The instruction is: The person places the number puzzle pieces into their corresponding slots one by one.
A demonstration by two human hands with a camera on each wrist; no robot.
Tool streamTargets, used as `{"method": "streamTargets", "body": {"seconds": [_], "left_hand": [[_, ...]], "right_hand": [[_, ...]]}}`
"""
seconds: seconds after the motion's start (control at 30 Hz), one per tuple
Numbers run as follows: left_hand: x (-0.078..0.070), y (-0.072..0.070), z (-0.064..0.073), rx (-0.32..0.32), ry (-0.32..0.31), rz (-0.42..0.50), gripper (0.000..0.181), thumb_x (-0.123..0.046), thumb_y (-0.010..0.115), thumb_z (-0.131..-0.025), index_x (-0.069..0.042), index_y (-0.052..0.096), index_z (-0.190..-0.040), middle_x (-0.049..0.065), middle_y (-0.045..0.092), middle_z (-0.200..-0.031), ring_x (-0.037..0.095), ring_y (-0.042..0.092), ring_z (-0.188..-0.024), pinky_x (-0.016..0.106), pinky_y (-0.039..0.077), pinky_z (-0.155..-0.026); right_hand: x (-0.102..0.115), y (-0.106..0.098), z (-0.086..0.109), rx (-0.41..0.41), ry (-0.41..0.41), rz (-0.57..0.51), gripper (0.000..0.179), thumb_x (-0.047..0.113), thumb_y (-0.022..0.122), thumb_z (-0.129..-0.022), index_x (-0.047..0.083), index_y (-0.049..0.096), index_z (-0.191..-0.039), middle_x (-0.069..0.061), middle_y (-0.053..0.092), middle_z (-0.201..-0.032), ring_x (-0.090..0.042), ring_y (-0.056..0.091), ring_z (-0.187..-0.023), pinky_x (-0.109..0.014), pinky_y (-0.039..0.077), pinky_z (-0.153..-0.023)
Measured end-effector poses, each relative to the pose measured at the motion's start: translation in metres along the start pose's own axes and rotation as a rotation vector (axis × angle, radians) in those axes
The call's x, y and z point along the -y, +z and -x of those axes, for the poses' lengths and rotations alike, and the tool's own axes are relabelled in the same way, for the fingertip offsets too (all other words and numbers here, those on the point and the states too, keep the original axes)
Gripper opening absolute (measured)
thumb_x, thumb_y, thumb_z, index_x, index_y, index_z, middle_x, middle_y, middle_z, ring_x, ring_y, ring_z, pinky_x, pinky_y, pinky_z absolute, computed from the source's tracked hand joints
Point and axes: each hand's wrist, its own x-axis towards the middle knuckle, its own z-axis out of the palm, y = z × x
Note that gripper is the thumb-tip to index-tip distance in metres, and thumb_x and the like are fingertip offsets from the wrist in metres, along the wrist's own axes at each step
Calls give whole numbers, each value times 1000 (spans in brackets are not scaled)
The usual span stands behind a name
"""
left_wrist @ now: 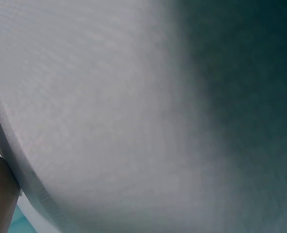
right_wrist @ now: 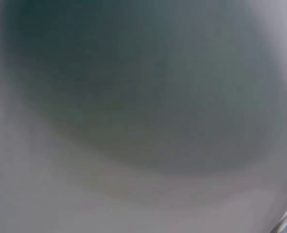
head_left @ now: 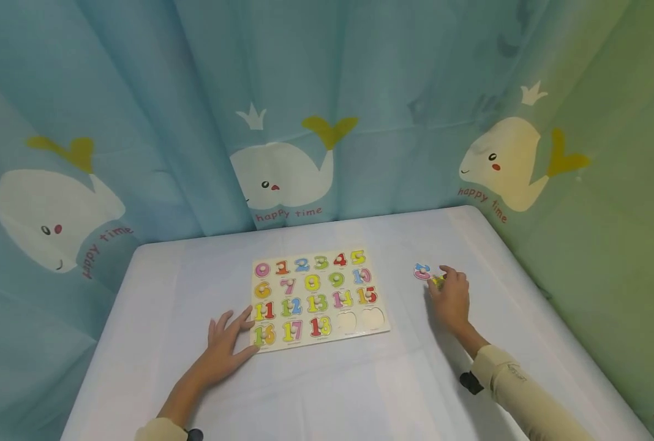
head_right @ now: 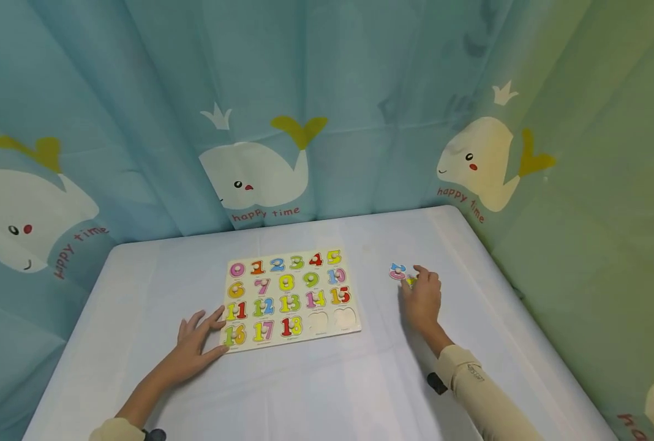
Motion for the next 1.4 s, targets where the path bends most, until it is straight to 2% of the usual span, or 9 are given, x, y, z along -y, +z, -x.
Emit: {"method": "streamTargets", "body": {"seconds": [0.1, 0.23, 0.4, 0.53, 0.73, 0.87, 1.1, 1.23, 1.4], "left_hand": [[1, 0, -1, 13, -11, 6, 56, -36, 68, -83, -7, 53, -128, 9, 35, -148, 41, 12, -136, 62, -8, -104], [1, -1, -2, 19, -21, 10, 62, -36, 68, -83, -8, 48, -134, 10, 41, -143, 41, 11, -136, 62, -9, -104], [1, -1, -3, 28, -28, 8, 71, -38, 68, -83, -11, 39, -142, 9, 51, -134, 40, 9, -137, 60, -10, -105], [1, -1, -6, 33, -27, 7, 72, -37, 68, -83, -12, 37, -144, 8, 51, -133, 38, 9, -137, 59, -10, -105], [0, -3, -10, -3, 12, -2, 70, -36, 69, -83, -10, 40, -142, 9, 52, -132, 40, 12, -136, 61, -7, -105], [-1, -4, -13, -18, 30, 2, 66, -36, 69, -83, -9, 45, -138, 10, 49, -137, 40, 13, -135, 62, -7, -105], [0, -2, -11, -7, 14, -4, 60, -36, 69, -83, -9, 50, -133, 9, 39, -145, 40, 13, -136, 62, -6, -105], [-1, -1, -8, 3, -2, -3, 60, -37, 69, -83, -9, 50, -133, 8, 37, -147, 39, 13, -136, 61, -7, -105], [-2, -1, -1, 27, -38, 4, 62, -36, 69, -83, -9, 48, -135, 8, 40, -145, 39, 12, -137, 61, -8, -105]], "right_hand": [[-10, -9, -7, 59, 75, 41, 43, 9, 60, -89, -10, 47, -125, -26, 49, -103, -37, 46, -92, -49, 40, -76], [-16, -14, -13, 137, 56, 66, 41, 8, 56, -90, -13, 47, -124, -25, 51, -98, -33, 47, -85, -46, 41, -71], [-18, -14, -18, 141, 33, 37, 41, 6, 55, -89, -12, 48, -125, -24, 53, -96, -32, 49, -83, -44, 42, -70], [-15, -15, -18, 134, 3, -1, 41, 2, 55, -88, -11, 47, -126, -23, 54, -97, -32, 50, -85, -45, 42, -72], [5, -7, -11, 204, -172, -129, 40, -1, 58, -87, -8, 50, -126, -17, 57, -94, -29, 57, -83, -40, 47, -69], [24, 5, 1, 324, -260, -183, 39, 1, 62, -87, -3, 53, -125, -8, 58, -92, -21, 57, -81, -33, 47, -68], [57, 26, 24, 567, -437, -153, 36, 5, 66, -86, 1, 56, -120, 2, 56, -94, -13, 52, -84, -30, 48, -75], [70, 34, 33, 662, -476, -152, 33, 7, 65, -87, 4, 58, -118, 5, 55, -96, -12, 50, -88, -32, 47, -81], [78, 42, 41, 708, -488, -159, 31, 8, 65, -87, 5, 58, -118, 8, 54, -94, -10, 50, -87, -29, 47, -80]]}}
